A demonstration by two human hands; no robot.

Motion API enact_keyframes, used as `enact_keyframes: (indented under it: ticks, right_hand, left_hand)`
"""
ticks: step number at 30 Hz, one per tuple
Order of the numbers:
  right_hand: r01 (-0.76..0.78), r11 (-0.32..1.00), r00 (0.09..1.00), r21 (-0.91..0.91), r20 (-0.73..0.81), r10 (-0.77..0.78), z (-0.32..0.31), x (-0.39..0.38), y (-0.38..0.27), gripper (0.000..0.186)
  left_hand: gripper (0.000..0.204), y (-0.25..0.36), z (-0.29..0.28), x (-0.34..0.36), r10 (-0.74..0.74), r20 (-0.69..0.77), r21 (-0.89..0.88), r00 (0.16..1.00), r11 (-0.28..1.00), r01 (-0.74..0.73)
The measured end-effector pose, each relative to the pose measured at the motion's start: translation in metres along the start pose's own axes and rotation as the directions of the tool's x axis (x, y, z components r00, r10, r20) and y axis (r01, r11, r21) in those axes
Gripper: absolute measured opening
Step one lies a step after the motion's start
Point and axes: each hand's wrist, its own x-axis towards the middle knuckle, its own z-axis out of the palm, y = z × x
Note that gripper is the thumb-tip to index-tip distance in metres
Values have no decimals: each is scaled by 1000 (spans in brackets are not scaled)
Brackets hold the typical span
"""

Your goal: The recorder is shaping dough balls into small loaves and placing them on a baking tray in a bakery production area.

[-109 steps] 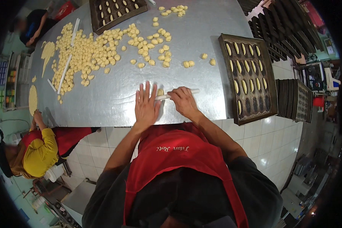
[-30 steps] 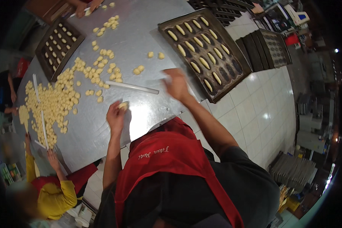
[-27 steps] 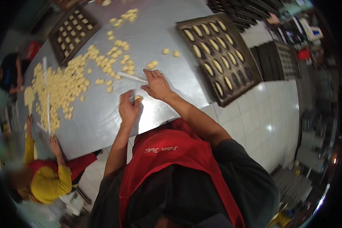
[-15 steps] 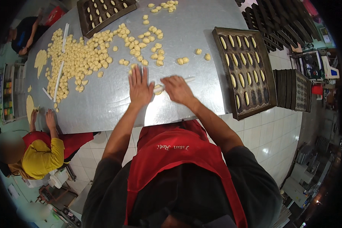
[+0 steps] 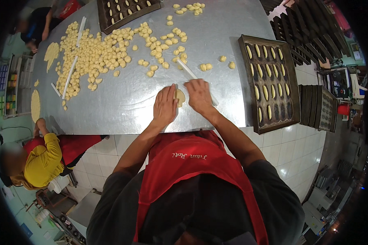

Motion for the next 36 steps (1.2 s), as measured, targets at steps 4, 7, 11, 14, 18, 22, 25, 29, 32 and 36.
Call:
enact_keyframes:
  ticks: [4, 7, 11, 14, 18, 22, 25, 29, 32, 36]
  right_hand:
    - [342, 937, 940, -72, 28, -341, 13, -29, -4, 48]
    - [442, 885, 897, -149, 43, -440, 6, -59, -3, 41]
    - [167, 986, 973, -8, 166, -163, 17, 21, -36, 12]
    - [132, 979, 991, 155, 10, -135, 61, 55, -52, 51]
    - [210, 976, 934, -50, 305, -185, 50, -31, -64, 87]
    - [186, 977, 956, -105, 248, -155, 37, 5, -76, 82]
    - [165, 984, 982, -70, 110, -156, 49, 48, -72, 70]
    - [169, 969, 984, 182, 22, -176, 44, 23, -69, 49]
    - [143, 960, 987, 239, 34, -155, 12, -15, -55, 47]
    - [47, 977, 999, 208, 3, -49, 19, -46, -23, 34]
  left_hand:
    - [58, 0, 6, -22, -44, 40, 21, 998, 999, 43]
    - [58, 9, -2, -54, 16, 151, 39, 988, 999, -22]
    - [42, 15, -23, -45, 71, 77, -7, 995, 997, -70]
    - [24, -5, -33, -31, -49, -15, -170, 999, 984, 46]
    - [20, -78, -70, -35, -284, -204, -179, 937, 952, 250]
    - [22, -134, -99, 29, -177, -273, 71, 946, 976, 204]
    - [26, -168, -81, 111, -164, -279, -30, 946, 986, 162]
    - [33, -206, -55, 212, -305, -250, -91, 919, 952, 292]
    - [43, -205, -45, 253, -465, -130, 100, 876, 873, 478]
    - [44, -227, -34, 265, -429, -72, -9, 900, 903, 430]
